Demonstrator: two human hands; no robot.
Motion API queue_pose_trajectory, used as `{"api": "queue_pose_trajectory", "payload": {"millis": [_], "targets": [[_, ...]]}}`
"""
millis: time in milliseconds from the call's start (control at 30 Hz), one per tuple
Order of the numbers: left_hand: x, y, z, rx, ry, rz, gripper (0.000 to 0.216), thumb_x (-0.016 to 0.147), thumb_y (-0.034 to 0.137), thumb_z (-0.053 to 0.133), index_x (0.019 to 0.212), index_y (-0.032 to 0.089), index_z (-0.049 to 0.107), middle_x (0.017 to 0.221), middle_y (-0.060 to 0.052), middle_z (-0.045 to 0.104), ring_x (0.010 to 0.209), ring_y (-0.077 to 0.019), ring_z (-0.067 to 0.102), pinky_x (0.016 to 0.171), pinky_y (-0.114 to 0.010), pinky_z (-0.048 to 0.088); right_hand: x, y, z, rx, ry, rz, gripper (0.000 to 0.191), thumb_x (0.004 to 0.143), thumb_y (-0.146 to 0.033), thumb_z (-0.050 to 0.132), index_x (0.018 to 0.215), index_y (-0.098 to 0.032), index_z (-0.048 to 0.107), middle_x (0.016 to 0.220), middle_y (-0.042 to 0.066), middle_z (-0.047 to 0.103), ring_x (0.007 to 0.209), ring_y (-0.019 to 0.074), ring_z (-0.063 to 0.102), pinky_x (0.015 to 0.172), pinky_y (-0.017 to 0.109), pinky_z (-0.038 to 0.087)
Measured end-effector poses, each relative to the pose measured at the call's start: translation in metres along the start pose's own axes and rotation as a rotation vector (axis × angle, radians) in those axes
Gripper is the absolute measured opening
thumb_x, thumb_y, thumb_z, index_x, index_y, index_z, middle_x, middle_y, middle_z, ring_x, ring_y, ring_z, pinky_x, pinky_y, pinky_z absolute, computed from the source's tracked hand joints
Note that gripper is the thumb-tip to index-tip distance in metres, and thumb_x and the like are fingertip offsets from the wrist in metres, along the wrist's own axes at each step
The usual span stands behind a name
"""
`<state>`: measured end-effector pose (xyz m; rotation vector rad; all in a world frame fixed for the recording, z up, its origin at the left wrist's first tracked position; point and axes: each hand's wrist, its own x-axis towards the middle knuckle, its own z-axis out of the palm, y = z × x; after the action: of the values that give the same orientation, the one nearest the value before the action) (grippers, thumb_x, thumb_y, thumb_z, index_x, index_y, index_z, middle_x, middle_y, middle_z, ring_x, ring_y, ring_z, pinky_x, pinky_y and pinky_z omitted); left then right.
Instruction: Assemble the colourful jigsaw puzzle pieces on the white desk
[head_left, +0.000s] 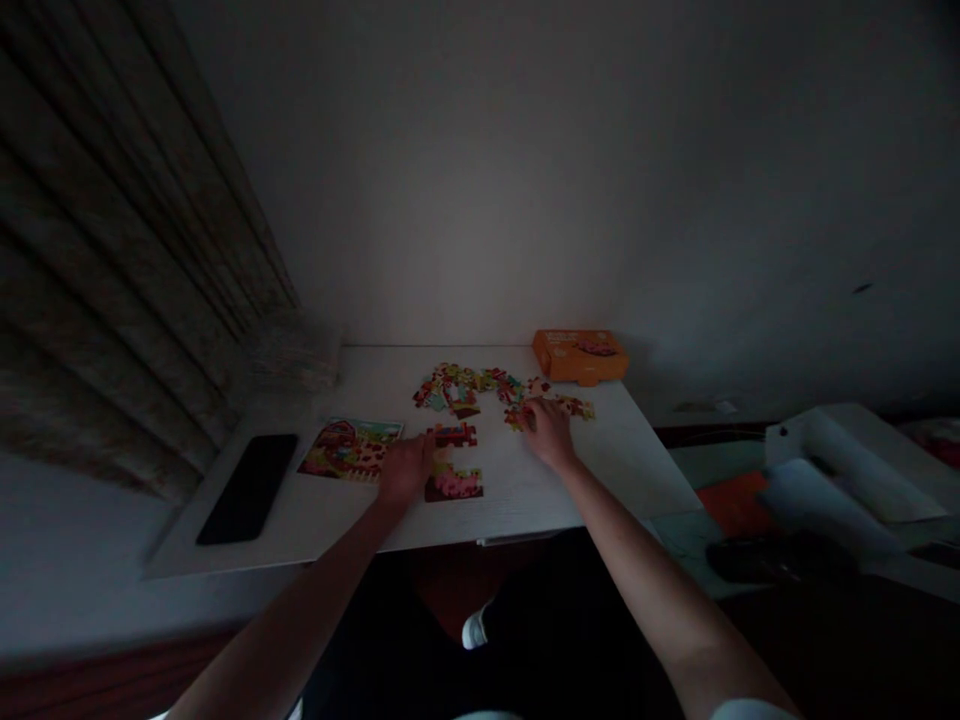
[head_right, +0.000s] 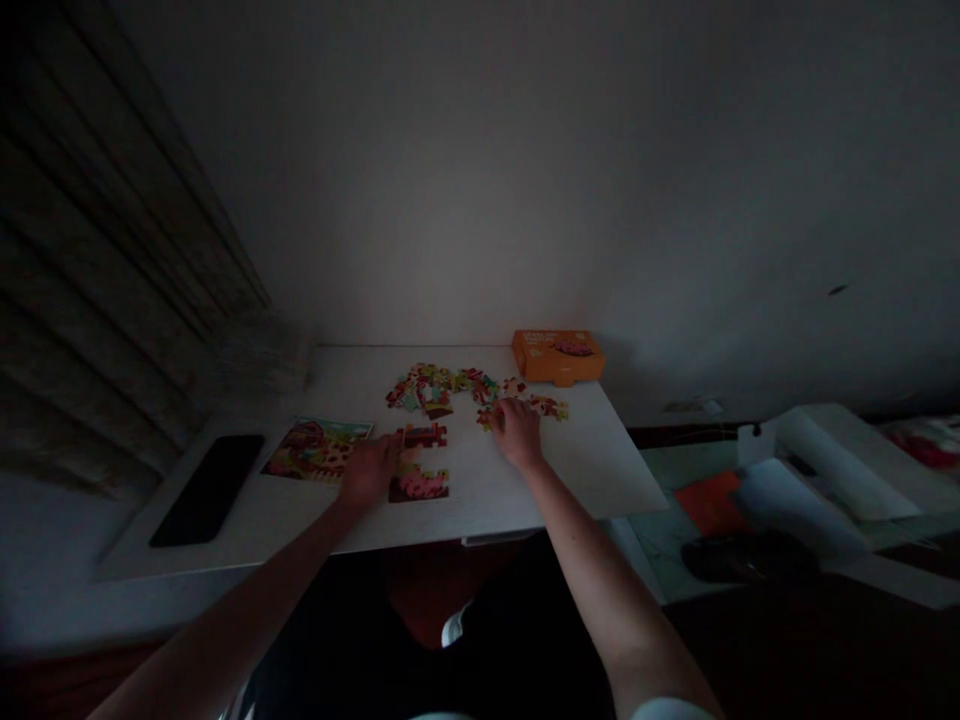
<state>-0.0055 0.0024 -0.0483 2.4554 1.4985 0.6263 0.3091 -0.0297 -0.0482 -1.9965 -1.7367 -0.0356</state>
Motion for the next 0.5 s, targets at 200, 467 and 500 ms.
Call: {"api": "queue_pose_trajectory", "payload": {"millis": [200,467,500], "targets": [[-0.002,0.001,0.010,-0.041,0.036,0.166,0.042,0.097,0.010,0.047,0.134,0.018,0.063,0.132,-0.013,0.069,0.124,-0.0260,0.063,0.110,-0.044,0.050,0.005,-0.004,0.000,-0.152,-0.149,0.021,0.042,0.104,-0.039,0.048,0.141,-0.024,0.061,0.144,0.015,0.063,0.132,0.0331,0.053,0.109,0.052,0.036],[0.001,0.011,0.008,0.005,-0.117,0.272,0.042,0.107,0.037,0.044,0.145,0.023,0.058,0.153,-0.012,0.058,0.148,-0.0264,0.047,0.127,-0.053,0.030,0.034,-0.024,0.008,-0.147,-0.130,0.049,0.049,0.102,-0.043,0.052,0.147,-0.025,0.057,0.156,0.017,0.052,0.143,0.0375,0.046,0.113,0.059,0.035],[0.001,0.011,0.007,0.001,-0.133,0.265,0.043,0.108,0.037,0.042,0.146,0.023,0.057,0.154,-0.011,0.057,0.149,-0.0260,0.046,0.128,-0.053,0.029,0.036,-0.031,0.014,-0.143,-0.119,0.060,0.051,0.102,-0.046,0.052,0.149,-0.027,0.055,0.159,0.016,0.049,0.145,0.0388,0.043,0.114,0.063,0.033]]}}
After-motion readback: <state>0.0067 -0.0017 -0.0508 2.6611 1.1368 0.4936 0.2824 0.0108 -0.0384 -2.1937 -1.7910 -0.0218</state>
